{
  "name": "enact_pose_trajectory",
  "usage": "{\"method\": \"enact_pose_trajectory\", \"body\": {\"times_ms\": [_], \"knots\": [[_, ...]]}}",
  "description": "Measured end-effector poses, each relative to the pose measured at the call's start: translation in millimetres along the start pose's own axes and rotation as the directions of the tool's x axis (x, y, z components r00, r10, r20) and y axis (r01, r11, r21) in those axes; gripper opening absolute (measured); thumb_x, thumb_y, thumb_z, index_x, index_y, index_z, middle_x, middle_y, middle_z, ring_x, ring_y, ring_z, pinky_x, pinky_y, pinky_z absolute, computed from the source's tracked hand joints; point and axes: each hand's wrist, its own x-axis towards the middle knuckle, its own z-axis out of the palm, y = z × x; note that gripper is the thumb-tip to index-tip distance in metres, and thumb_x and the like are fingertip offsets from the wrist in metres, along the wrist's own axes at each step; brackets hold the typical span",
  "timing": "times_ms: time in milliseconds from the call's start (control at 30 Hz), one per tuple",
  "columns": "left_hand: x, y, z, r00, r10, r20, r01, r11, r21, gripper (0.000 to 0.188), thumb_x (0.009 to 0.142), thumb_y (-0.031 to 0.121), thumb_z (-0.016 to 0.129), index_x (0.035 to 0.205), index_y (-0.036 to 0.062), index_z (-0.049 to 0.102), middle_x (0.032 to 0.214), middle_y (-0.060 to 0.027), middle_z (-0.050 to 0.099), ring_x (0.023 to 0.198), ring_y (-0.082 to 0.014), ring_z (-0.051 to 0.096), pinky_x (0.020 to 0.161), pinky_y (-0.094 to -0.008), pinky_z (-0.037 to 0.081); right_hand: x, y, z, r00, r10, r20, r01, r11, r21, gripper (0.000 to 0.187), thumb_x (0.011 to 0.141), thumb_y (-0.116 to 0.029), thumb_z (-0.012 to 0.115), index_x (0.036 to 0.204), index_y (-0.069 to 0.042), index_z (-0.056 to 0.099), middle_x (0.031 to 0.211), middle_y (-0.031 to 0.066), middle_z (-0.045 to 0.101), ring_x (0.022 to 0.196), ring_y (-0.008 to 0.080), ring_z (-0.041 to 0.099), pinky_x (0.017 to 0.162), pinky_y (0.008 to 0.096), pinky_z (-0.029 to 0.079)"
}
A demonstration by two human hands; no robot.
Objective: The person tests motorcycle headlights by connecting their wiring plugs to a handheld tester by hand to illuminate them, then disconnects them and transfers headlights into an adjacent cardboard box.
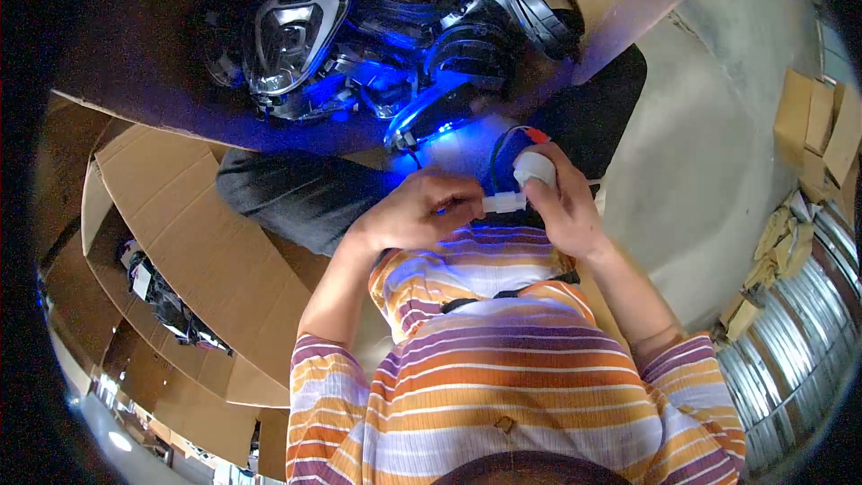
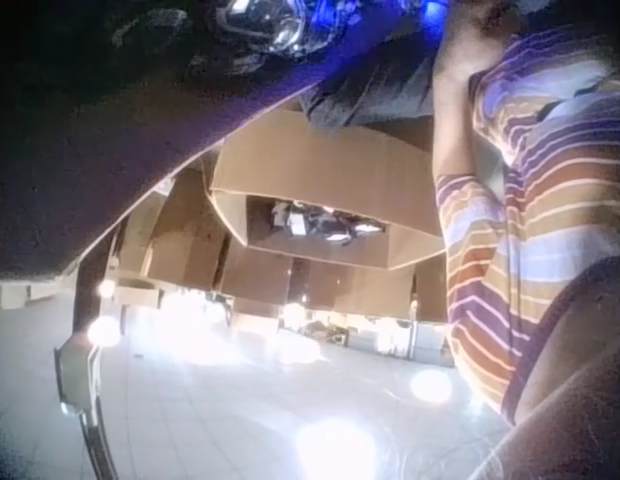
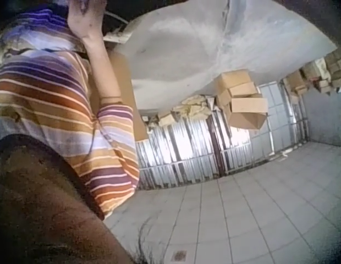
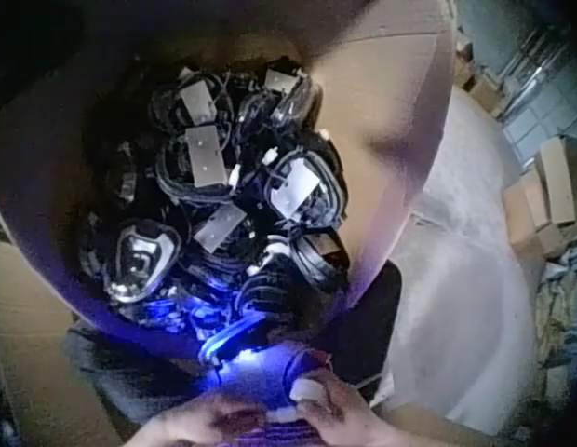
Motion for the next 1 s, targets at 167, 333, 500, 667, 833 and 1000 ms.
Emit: {"method": "enact_pose_trajectory", "body": {"times_ms": [167, 333, 500, 667, 833, 1000], "knots": [[-29.2, 25.2, -19.0, 0.995, -0.003, -0.1, 0.033, 0.954, 0.299, 0.012, 0.066, 0.012, 0.047, 0.071, 0.0004, 0.049, 0.062, -0.0161, 0.048, 0.058, -0.0317, 0.048, 0.052, -0.0344, 0.039, -1.3, -1.6, -9.8, 0.996, -0.046, -0.074, 0.043, 0.998, -0.05, 0.033, 0.067, -0.017, 0.053, 0.093, -0.002, 0.038, 0.069, 0.0106, 0.05, 0.061, 0.0198, 0.049, 0.057, 0.0282, 0.04], [-58.8, 76.0, -47.5, 0.897, -0.088, -0.433, 0.24, 0.92, 0.309, 0.02, 0.056, 0.002, 0.049, 0.076, 0.0016, 0.052, 0.068, -0.009, 0.054, 0.06, -0.0225, 0.052, 0.054, -0.0292, 0.041, -15.4, -4.7, -48.5, 0.975, -0.034, -0.22, 0.032, 0.999, -0.015, 0.035, 0.062, -0.006, 0.051, 0.094, -0.001, 0.037, 0.08, 0.0105, 0.046, 0.075, 0.0169, 0.046, 0.067, 0.0273, 0.037], [16.8, 24.1, -20.1, 0.947, 0.176, -0.269, 0.086, 0.668, 0.739, 0.018, 0.059, 0.005, 0.051, 0.076, 0.0037, 0.053, 0.066, -0.0112, 0.055, 0.059, -0.0242, 0.053, 0.049, -0.0323, 0.042, -19.6, -3.4, -50.7, 0.951, -0.049, -0.304, -0.007, 0.983, -0.181, 0.035, 0.061, 0.001, 0.047, 0.094, -0.003, 0.036, 0.077, 0.0048, 0.043, 0.071, 0.0108, 0.042, 0.064, 0.0224, 0.036], [79.8, -92.9, 7.1, 0.984, -0.065, -0.166, 0.178, 0.304, 0.936, 0.016, 0.064, 0.01, 0.045, 0.076, 0.0075, 0.055, 0.057, -0.0076, 0.054, 0.051, -0.0227, 0.054, 0.042, -0.0328, 0.042, -28.0, 0.2, -50.9, 0.951, -0.016, -0.309, -0.046, 0.98, -0.193, 0.034, 0.061, 0.001, 0.047, 0.094, -0.003, 0.037, 0.076, 0.005, 0.043, 0.07, 0.0104, 0.043, 0.063, 0.0223, 0.036], [109.5, -126.6, 9.9, 0.992, -0.03, -0.123, 0.127, 0.197, 0.972, 0.013, 0.063, 0.01, 0.046, 0.069, 0.0064, 0.056, 0.056, -0.0094, 0.054, 0.051, -0.0244, 0.054, 0.042, -0.0362, 0.042, -31.7, 0.8, -52.3, 0.946, 0.087, -0.313, -0.116, 0.99, -0.077, 0.033, 0.062, -0.003, 0.047, 0.094, -0.002, 0.039, 0.079, 0.0147, 0.049, 0.073, 0.0232, 0.05, 0.066, 0.0297, 0.039], [123.7, -134.5, 6.1, 0.995, -0.061, -0.073, 0.082, 0.18, 0.98, 0.013, 0.063, 0.01, 0.046, 0.069, 0.0061, 0.057, 0.057, -0.0097, 0.055, 0.052, -0.0243, 0.054, 0.043, -0.0367, 0.042, -31.7, 1.2, -52.3, 0.959, 0.034, -0.281, -0.094, 0.975, -0.2, 0.035, 0.062, -0.005, 0.048, 0.095, -0.002, 0.038, 0.078, 0.0153, 0.05, 0.072, 0.0263, 0.052, 0.064, 0.0324, 0.04]]}}
